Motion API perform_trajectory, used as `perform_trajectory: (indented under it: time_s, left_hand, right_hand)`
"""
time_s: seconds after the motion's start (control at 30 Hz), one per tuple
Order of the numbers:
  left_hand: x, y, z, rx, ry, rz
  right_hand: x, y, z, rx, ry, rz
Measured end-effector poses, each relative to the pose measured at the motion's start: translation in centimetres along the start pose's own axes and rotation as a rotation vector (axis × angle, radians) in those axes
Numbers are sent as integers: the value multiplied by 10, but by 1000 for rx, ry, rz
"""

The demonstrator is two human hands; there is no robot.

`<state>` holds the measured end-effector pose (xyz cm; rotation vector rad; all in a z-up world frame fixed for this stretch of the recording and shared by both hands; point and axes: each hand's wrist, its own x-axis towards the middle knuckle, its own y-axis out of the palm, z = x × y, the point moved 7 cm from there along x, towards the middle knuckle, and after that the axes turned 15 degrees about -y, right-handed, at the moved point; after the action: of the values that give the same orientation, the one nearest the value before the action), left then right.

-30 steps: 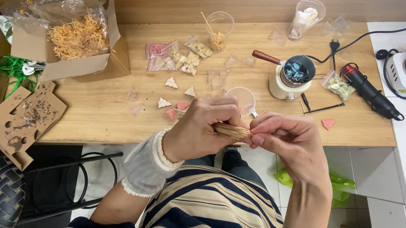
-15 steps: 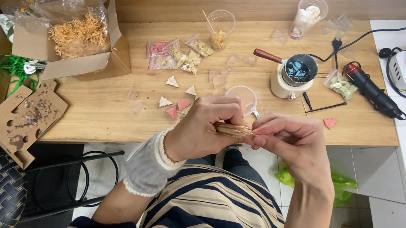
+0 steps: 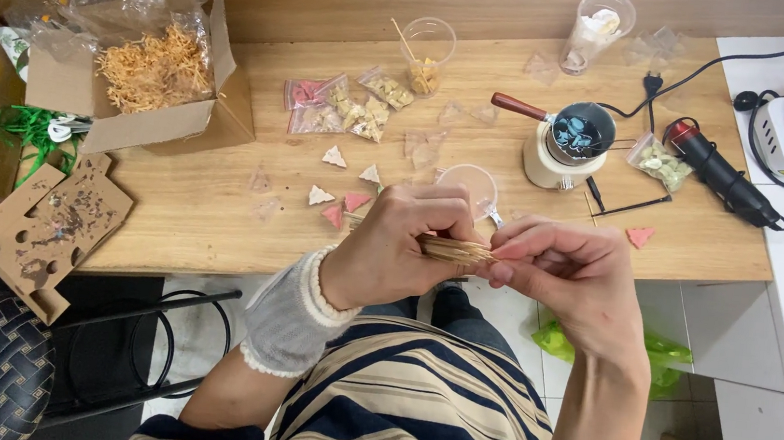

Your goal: Preparing and painting small wax decorations for candles at a workbench.

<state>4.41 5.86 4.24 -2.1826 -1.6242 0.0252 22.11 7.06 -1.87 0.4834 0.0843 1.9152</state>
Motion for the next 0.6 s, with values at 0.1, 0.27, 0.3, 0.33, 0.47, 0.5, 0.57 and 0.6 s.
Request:
perform_trajectory:
  time_s: [0.1,0.27,0.3,0.33,0.47,0.5,0.57,0.6]
  left_hand:
    - [1,1,3,0,-16,-14]
    - [1,-2,0,-10,35,-15]
    - [1,-3,0,-10,38,-16]
    - [0,-3,2,-10,38,-16]
    - [0,-2,6,-13,8,-7]
    - [0,-1,6,-10,6,-6]
    - [0,0,7,-11,-13,-7]
    - [1,0,8,-11,-32,-7]
  right_hand:
    - [2,0,1,-35,-34,27]
    - [3,-3,-12,224,-3,-10]
    - [3,-3,-13,250,5,-15]
    - [3,-4,-13,249,6,-15]
    - [3,-5,-14,146,18,8]
    - [3,-6,-14,97,21,2]
    - [3,-2,-9,95,13,16]
    - [3,0,-7,93,2,29]
